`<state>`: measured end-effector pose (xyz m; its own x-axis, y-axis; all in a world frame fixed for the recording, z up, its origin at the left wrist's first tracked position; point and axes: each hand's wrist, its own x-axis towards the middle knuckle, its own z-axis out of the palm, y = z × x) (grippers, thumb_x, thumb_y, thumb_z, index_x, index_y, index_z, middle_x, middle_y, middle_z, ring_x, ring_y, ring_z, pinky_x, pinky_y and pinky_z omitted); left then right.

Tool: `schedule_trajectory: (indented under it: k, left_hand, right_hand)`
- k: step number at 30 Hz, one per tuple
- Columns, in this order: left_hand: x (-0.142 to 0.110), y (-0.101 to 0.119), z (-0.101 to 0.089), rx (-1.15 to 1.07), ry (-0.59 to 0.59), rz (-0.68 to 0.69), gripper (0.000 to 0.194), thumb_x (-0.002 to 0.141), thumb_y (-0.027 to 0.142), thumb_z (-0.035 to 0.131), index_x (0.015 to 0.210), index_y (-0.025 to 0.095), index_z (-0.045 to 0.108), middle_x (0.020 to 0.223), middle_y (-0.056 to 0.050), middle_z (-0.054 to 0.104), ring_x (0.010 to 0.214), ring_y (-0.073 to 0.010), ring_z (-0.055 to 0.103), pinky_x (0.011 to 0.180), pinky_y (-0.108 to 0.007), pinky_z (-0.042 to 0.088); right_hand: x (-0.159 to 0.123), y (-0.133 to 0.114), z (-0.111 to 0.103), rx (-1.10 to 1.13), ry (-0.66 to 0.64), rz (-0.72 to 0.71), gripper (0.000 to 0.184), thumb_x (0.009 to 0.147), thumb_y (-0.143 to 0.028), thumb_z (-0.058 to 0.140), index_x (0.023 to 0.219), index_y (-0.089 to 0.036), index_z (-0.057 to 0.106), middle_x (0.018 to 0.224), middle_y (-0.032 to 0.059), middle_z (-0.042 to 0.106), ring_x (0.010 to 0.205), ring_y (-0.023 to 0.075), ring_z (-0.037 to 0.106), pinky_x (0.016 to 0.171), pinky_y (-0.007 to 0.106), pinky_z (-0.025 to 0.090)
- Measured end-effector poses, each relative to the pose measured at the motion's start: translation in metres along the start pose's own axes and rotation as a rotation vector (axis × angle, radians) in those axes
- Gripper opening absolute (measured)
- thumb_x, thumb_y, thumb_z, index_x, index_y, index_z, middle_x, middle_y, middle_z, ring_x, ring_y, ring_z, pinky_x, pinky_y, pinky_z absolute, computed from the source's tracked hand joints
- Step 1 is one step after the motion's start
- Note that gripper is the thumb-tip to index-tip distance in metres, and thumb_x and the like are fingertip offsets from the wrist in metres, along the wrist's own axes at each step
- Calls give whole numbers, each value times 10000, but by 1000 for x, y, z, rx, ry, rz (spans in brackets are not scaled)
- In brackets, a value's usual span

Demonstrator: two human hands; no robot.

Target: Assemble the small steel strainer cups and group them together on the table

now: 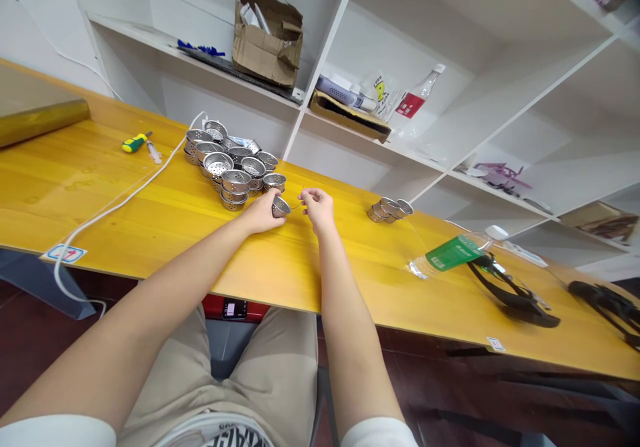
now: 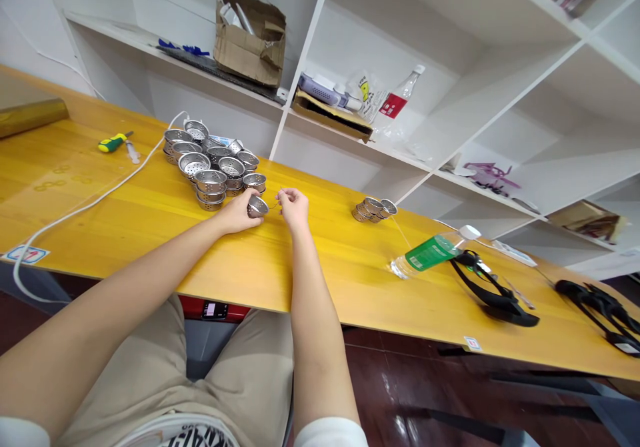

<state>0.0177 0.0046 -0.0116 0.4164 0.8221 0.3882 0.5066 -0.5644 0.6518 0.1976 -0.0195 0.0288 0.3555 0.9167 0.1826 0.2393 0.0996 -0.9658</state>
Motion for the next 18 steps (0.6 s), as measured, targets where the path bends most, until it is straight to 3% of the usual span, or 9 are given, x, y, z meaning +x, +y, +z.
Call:
schedule_trajectory:
  k: [6,10,13,18]
  left_hand:
    - [-2,4,-3,-4,-18,-24,736,680,328,756,1352,207,482,1312,-126,665,1173,-310,668,1019,-404,520]
    - [-3,6,-4,-12,-47,-1,770,670,315,751,1376,205,462,1337,-124,649,1160,-299,665,1008,-394,521]
    - [-3,7,-4,-19,-70,15,781,669,323,747,1384,198,457,1303,-122,658,1105,-290,674,963,-388,534]
    - [-4,9,-5,-36,-64,13,789,653,312,745,1378,182,464,1267,-123,662,1079,-285,672,954,-386,532]
  right_hand:
    - [-1,-1,6,107,28,11,134,881,-311,659,888,-181,628,786,9,697,677,124,672,525,192,463]
    - [-2,4,10,-199,91,-149,142,910,-299,610,862,-178,669,708,-5,675,587,126,642,602,238,476]
    - [-4,6,11,-485,134,-316,182,920,-286,586,881,-179,728,656,5,668,623,154,628,705,270,476]
    - [-6,7,9,-692,48,-424,261,941,-239,535,954,-170,786,739,62,726,719,184,642,762,283,448]
